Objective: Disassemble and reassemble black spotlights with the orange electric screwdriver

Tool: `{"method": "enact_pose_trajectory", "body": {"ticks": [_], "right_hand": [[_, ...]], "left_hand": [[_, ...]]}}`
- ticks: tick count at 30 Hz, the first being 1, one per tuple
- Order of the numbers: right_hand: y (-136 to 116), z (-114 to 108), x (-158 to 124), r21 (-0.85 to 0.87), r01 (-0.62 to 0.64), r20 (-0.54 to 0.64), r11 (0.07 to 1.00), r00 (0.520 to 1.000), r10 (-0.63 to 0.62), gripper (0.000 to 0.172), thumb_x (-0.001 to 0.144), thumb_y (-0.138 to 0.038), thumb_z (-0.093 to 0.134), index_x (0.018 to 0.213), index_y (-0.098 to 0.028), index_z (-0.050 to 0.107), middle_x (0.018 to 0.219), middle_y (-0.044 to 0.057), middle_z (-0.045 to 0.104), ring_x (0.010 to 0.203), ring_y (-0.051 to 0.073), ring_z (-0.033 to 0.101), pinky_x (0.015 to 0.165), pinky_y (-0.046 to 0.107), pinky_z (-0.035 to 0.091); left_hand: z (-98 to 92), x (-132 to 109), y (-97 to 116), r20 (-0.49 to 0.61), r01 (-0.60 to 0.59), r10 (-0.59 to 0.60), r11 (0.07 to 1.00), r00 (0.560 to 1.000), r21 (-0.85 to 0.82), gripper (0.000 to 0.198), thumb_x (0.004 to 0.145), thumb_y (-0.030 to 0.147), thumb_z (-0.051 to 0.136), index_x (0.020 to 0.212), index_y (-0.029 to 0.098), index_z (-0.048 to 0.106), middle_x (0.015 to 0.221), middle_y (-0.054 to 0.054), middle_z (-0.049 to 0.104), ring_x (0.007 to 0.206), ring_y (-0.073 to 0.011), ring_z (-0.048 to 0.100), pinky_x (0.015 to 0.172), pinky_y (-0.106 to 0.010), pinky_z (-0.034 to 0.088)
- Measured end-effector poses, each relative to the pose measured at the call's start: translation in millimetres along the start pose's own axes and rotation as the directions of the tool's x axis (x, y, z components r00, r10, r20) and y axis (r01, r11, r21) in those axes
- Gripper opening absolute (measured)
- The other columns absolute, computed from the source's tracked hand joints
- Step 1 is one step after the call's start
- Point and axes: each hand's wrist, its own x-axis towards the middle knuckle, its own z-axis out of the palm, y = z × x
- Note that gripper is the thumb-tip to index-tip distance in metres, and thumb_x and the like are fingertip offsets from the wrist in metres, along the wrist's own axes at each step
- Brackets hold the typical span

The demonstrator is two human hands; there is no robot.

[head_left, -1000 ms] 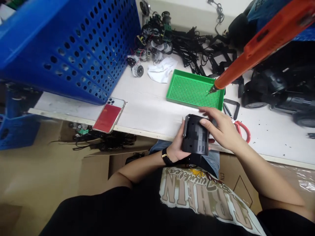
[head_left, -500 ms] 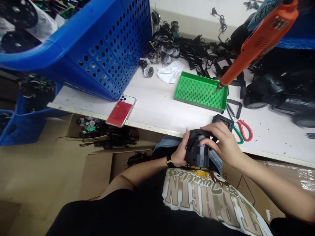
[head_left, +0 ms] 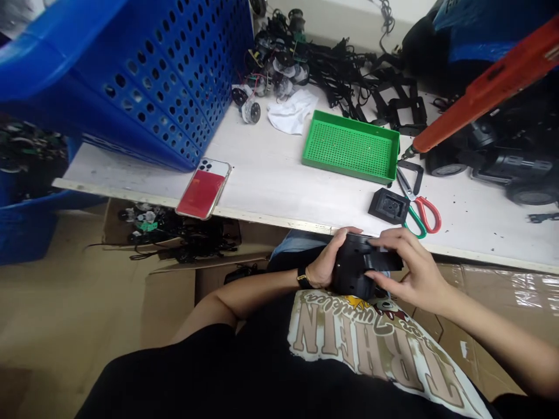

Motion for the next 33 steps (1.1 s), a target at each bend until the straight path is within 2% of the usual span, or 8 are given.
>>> {"method": "enact_pose_trajectory", "body": {"ticks": [7,11,15,17,20,26,30,33], "right_hand": [[2,-2,3,0.066,0.028,0.112,0.997,0.993,-0.035,0.073,0.084,-0.072,0.072,0.134,-0.021,0.063,0.111,0.011,0.067,0.104,0.025,0.067,0.089,0.038,0.057],[3,-3,16,0.262,-0.130,0.120,0.956,0.988,0.101,0.057,0.071,-0.069,0.086,0.100,-0.022,0.071,0.088,0.003,0.065,0.080,0.019,0.062,0.074,0.032,0.051],[13,-1,35,0.506,-0.530,0.458,0.681,0.834,0.308,0.067,0.054,-0.073,0.096,0.079,-0.021,0.062,0.075,-0.001,0.061,0.069,0.015,0.053,0.065,0.029,0.044],[18,2,42,0.553,-0.638,0.575,0.535,0.758,0.310,0.074,0.050,-0.076,0.096,0.088,-0.021,0.065,0.079,-0.001,0.062,0.072,0.015,0.054,0.065,0.028,0.043],[24,7,48,0.604,-0.657,0.599,0.451,0.747,0.287,0.085,0.051,-0.077,0.095,0.109,-0.021,0.068,0.097,0.002,0.068,0.087,0.018,0.061,0.076,0.030,0.047],[38,26,51,0.545,-0.698,0.617,0.465,0.709,0.341,0.083,0.056,-0.079,0.092,0.110,-0.022,0.065,0.086,0.001,0.071,0.082,0.021,0.068,0.075,0.034,0.050],[49,33,58,0.527,-0.679,0.603,0.511,0.722,0.339,0.087,0.062,-0.081,0.086,0.122,-0.023,0.061,0.084,0.000,0.073,0.085,0.024,0.073,0.079,0.039,0.055],[40,23,56,0.494,-0.568,0.383,0.658,0.822,0.422,0.060,0.089,-0.079,0.064,0.112,-0.024,0.065,0.091,0.004,0.073,0.092,0.025,0.072,0.089,0.044,0.054]], "left_hand": [[-8.9,-3,3,0.158,-0.060,0.041,0.991,0.987,0.116,0.050,0.095,0.066,0.066,0.118,0.022,0.074,0.119,-0.006,0.074,0.114,-0.0234,0.066,0.107,-0.035,0.046],[-15.0,-6,0,0.294,-0.036,-0.012,0.987,0.956,0.157,0.059,0.098,0.066,0.062,0.139,0.024,0.068,0.141,-0.010,0.068,0.136,-0.0300,0.059,0.120,-0.043,0.038],[-19.0,-5,-1,0.422,-0.004,-0.035,0.996,0.906,0.091,0.101,0.078,0.088,0.069,0.155,0.025,0.053,0.155,-0.015,0.059,0.149,-0.0400,0.051,0.125,-0.054,0.036],[-21.6,-2,3,0.468,-0.045,-0.055,0.979,0.882,0.201,0.112,0.065,0.078,0.089,0.156,0.026,0.049,0.157,-0.016,0.055,0.150,-0.0435,0.049,0.125,-0.059,0.036],[-24.8,2,13,0.509,-0.186,-0.042,0.903,0.860,0.387,0.107,0.064,0.046,0.099,0.155,0.025,0.046,0.158,-0.017,0.052,0.153,-0.0449,0.043,0.127,-0.065,0.033],[-18.2,6,21,0.607,-0.269,-0.097,0.833,0.789,0.483,0.098,0.067,0.038,0.095,0.153,0.018,0.053,0.146,-0.019,0.063,0.142,-0.0451,0.058,0.122,-0.065,0.044],[-13.1,3,24,0.495,-0.164,-0.096,0.875,0.864,0.455,0.115,0.060,0.044,0.100,0.160,0.021,0.046,0.148,-0.018,0.064,0.146,-0.0436,0.055,0.123,-0.061,0.043],[-16.8,0,24,0.431,-0.011,-0.149,0.938,0.890,0.347,0.111,0.064,0.043,0.099,0.160,0.027,0.045,0.147,-0.017,0.064,0.144,-0.0411,0.057,0.121,-0.062,0.042]]}}
